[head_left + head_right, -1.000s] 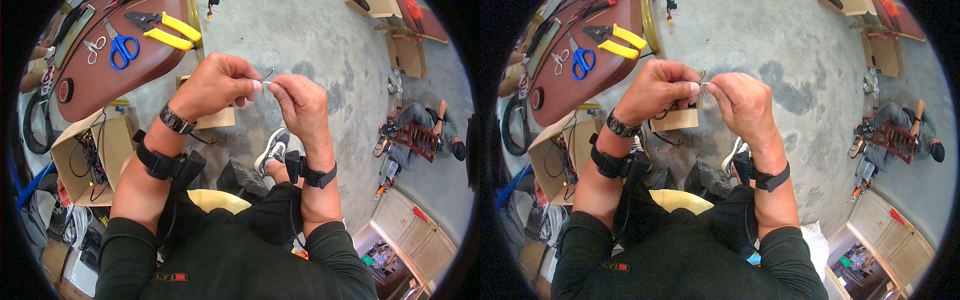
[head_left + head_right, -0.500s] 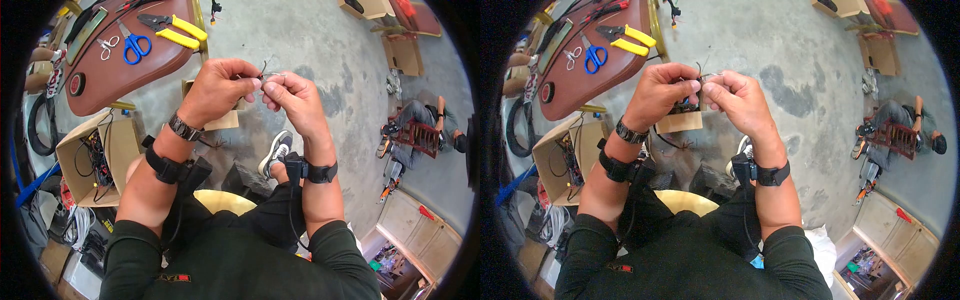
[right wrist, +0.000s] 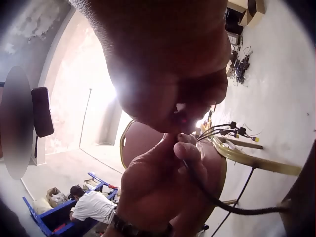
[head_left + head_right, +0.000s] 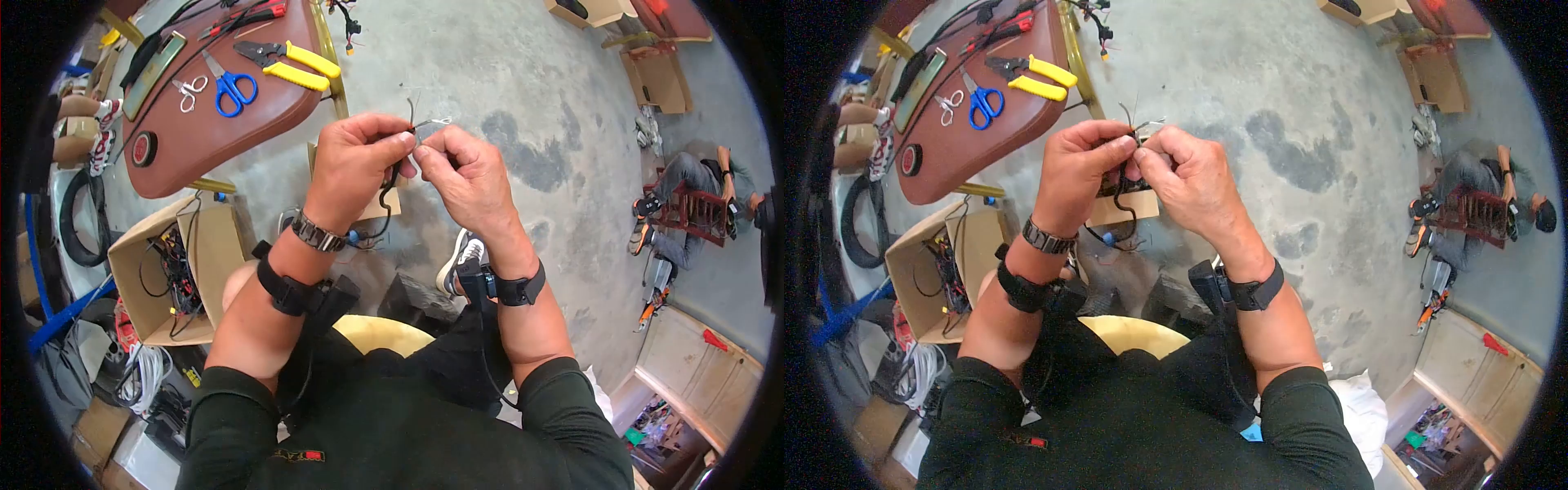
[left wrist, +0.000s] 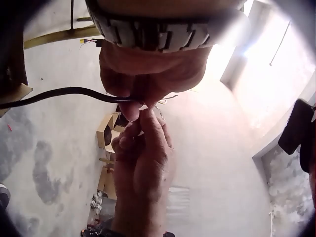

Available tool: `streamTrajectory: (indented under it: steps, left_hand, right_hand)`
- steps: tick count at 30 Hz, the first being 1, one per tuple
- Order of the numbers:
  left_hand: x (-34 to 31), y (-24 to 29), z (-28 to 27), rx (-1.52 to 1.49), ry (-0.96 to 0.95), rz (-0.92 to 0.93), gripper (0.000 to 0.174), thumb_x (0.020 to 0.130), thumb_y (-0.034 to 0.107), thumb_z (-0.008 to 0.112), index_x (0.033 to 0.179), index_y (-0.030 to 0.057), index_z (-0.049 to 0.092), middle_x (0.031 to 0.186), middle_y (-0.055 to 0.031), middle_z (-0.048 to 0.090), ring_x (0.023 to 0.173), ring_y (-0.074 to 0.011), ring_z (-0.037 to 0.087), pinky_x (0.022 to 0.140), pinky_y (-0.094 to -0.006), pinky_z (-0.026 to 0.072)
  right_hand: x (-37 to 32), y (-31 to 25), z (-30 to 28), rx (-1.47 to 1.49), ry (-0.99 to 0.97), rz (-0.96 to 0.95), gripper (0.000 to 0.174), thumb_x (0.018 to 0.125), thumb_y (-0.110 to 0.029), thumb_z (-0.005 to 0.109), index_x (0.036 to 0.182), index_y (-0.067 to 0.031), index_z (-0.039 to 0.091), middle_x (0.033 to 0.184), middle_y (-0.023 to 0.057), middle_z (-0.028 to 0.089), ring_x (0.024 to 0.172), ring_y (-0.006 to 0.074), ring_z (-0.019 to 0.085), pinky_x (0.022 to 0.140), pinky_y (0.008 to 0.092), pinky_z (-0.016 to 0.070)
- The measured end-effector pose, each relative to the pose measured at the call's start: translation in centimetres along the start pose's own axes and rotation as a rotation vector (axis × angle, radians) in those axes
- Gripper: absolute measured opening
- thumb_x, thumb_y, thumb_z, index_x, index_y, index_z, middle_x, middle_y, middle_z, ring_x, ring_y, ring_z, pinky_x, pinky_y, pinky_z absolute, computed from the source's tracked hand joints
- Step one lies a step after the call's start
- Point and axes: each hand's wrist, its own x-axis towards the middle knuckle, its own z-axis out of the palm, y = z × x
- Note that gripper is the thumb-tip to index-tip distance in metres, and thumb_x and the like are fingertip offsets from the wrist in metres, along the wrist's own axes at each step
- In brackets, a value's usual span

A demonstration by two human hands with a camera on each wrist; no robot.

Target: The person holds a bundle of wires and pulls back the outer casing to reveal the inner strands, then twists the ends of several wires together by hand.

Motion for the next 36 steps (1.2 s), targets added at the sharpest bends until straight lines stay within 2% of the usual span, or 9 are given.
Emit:
streamTrajectory:
  steps: [5,11,14,15,17,20,29,32,36]
  left_hand:
    - [-0.4,0.7,0.5,0.045,0.053,0.033,0.015,0.087,0.002,0.067,0.1,-0.0061,0.068,0.077,-0.0069,0.068,0.063,-0.0106,0.064,0.054,-0.0217,0.0477]
    - [0.0,0.2,0.7,0.146,0.077,0.147,0.016,0.087,0.0,0.067,0.102,-0.0065,0.068,0.081,-0.0061,0.069,0.066,-0.0104,0.064,0.058,-0.0227,0.0503]
    - [0.3,0.3,0.7,0.174,0.078,0.163,0.015,0.088,0.001,0.068,0.102,-0.0048,0.068,0.081,-0.0045,0.068,0.067,-0.0092,0.064,0.058,-0.0209,0.0481]
    - [0.3,0.3,0.6,0.19,0.079,0.167,0.016,0.088,0.001,0.068,0.103,-0.0051,0.068,0.081,-0.0049,0.068,0.067,-0.0095,0.064,0.058,-0.0211,0.0486]
    - [0.4,0.2,0.7,0.22,0.079,0.18,0.016,0.088,0.0,0.068,0.102,-0.0055,0.068,0.081,-0.0054,0.069,0.065,-0.0097,0.064,0.058,-0.0215,0.0493]
    - [0.4,-0.1,0.8,0.274,0.067,0.2,0.016,0.087,0.001,0.069,0.101,-0.0055,0.068,0.082,-0.0056,0.069,0.064,-0.0095,0.063,0.058,-0.0215,0.0497]
    - [0.1,-0.3,0.8,0.439,0.026,0.224,0.014,0.086,0.002,0.07,0.098,-0.0046,0.069,0.079,-0.0042,0.068,0.062,-0.0076,0.06,0.055,-0.0215,0.048]
    - [0.0,-0.4,0.9,0.483,0.033,0.253,0.012,0.086,0.002,0.07,0.096,-0.004,0.07,0.077,-0.0032,0.067,0.061,-0.007,0.059,0.055,-0.0215,0.0472]
    - [0.0,-0.6,0.7,0.577,0.027,0.346,0.009,0.086,0.001,0.069,0.094,-0.0028,0.07,0.076,-0.0011,0.065,0.062,-0.0064,0.059,0.055,-0.0211,0.0464]
  right_hand:
    - [-0.1,0.0,-0.1,0.048,-0.026,0.059,0.015,0.09,-0.012,0.063,0.084,0.0011,0.066,0.074,0.0057,0.068,0.067,0.0071,0.06,0.06,0.0257,0.0482]
    - [0.0,0.2,-0.7,0.279,-0.077,0.147,0.017,0.091,-0.014,0.064,0.087,0.0018,0.067,0.074,0.0036,0.067,0.068,0.0068,0.058,0.06,0.026,0.0476]
    - [0.2,0.9,-1.8,0.183,-0.032,0.116,0.011,0.089,-0.01,0.067,0.093,-0.0004,0.067,0.075,0.0011,0.064,0.064,0.0058,0.054,0.058,0.025,0.0455]
    - [0.3,1.0,-1.8,0.152,0.047,0.043,0.01,0.087,-0.008,0.068,0.095,-0.0017,0.068,0.076,0.0005,0.063,0.063,0.0056,0.053,0.057,0.0246,0.0447]
    - [0.6,1.3,-1.8,0.085,0.197,-0.102,0.016,0.084,-0.003,0.07,0.099,-0.0042,0.068,0.079,-0.0006,0.062,0.061,0.0053,0.05,0.056,0.0238,0.0429]
    - [0.8,1.4,-1.9,0.041,0.256,-0.192,0.025,0.079,0.003,0.071,0.103,-0.0063,0.068,0.084,0.0003,0.061,0.061,0.0051,0.048,0.055,0.0227,0.0415]
    - [1.0,1.8,-2.4,-0.138,0.217,-0.306,0.016,0.078,0.003,0.07,0.093,-0.0027,0.069,0.084,0.0084,0.064,0.069,0.0189,0.06,0.058,0.029,0.0472]
    - [1.0,2.0,-2.3,-0.153,0.221,-0.348,0.013,0.078,0.001,0.07,0.09,-0.0019,0.068,0.081,0.0095,0.064,0.069,0.0213,0.061,0.06,0.0311,0.0477]
    - [0.9,1.6,-2.3,-0.16,0.187,-0.287,0.008,0.079,-0.001,0.068,0.087,-0.0013,0.067,0.078,0.0102,0.063,0.068,0.022,0.061,0.06,0.0313,0.0477]
